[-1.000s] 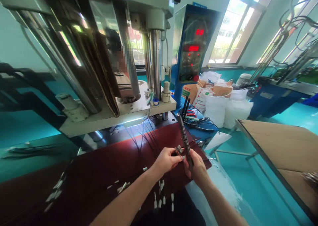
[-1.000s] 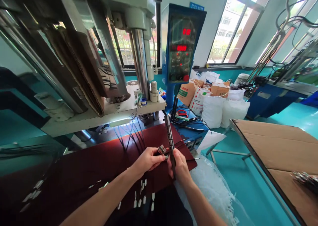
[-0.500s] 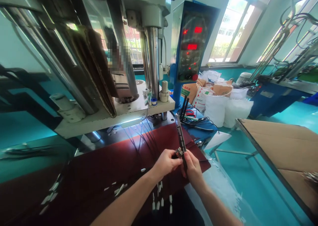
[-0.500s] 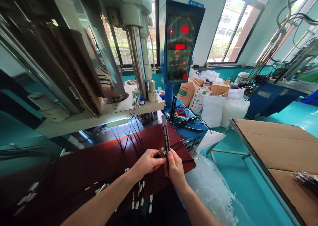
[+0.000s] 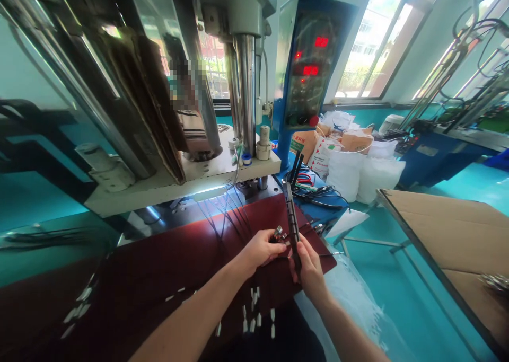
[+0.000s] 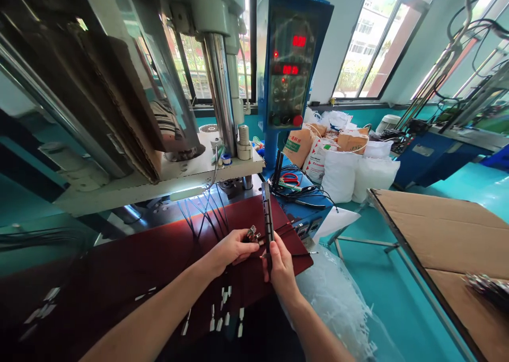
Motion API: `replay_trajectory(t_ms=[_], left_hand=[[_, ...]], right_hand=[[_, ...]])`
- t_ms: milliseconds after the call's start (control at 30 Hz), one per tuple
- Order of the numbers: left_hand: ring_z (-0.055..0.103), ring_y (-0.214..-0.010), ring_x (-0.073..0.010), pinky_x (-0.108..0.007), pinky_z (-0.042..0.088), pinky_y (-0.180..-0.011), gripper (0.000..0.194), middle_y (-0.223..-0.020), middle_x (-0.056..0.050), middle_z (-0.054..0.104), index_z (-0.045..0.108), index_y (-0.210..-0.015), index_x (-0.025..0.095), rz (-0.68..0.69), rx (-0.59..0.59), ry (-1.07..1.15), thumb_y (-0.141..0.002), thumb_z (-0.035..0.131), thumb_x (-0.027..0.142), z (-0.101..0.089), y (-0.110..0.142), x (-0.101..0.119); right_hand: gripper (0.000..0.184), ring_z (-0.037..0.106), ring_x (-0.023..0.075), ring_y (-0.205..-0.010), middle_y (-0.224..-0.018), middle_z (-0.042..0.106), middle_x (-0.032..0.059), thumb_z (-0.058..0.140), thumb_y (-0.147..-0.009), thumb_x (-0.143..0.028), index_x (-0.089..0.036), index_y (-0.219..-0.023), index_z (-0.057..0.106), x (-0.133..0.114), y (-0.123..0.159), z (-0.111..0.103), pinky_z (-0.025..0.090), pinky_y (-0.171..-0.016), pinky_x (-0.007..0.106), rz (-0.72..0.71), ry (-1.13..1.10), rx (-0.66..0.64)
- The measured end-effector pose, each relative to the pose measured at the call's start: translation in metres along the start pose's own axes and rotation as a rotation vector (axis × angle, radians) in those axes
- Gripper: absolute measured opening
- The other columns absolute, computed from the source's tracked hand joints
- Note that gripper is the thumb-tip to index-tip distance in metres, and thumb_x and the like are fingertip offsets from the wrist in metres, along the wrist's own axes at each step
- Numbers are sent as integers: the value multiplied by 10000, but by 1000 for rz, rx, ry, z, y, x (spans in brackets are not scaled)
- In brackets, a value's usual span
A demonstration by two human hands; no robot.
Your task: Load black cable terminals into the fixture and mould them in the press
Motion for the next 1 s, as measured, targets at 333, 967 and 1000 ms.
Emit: replay_trajectory(t_ms=[333, 967, 1000], left_hand=[[311, -446, -47, -207, 212, -454, 142, -485, 52, 446, 535, -569, 115, 67, 44, -74, -551, 611, 233, 0, -11, -7], [441, -606, -111, -216, 320, -583, 151, -630, 27, 513, 514, -677, 151, 289, 256, -453, -716, 534, 296, -26, 2, 22], [446, -615, -113, -216, 323, -594, 146, -638, 27, 517, 512, -676, 154, 303, 256, -470, -714, 539, 293, -24, 5, 24]], right_hand=[[527, 346, 60, -301, -468, 427, -80, 424, -870, -495, -144, -1263, 418, -1, -2, 5, 254, -288, 166, -48, 109, -73], [522, 376, 44, -322, -561, 476, -60, 454, -863, -485, -185, -1288, 400, 2, 0, 3, 275, -292, 151, -16, 47, -76], [536, 379, 45, -321, -564, 479, -58, 459, -857, -491, -181, -1290, 397, 2, 0, 3, 276, -289, 152, -14, 44, -72]])
Point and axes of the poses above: each hand's wrist, its own y-axis away from the middle knuckle, its own z-axis out of the palm, x = y × z, the point moved 10 cm from there along -y, towards the middle knuckle
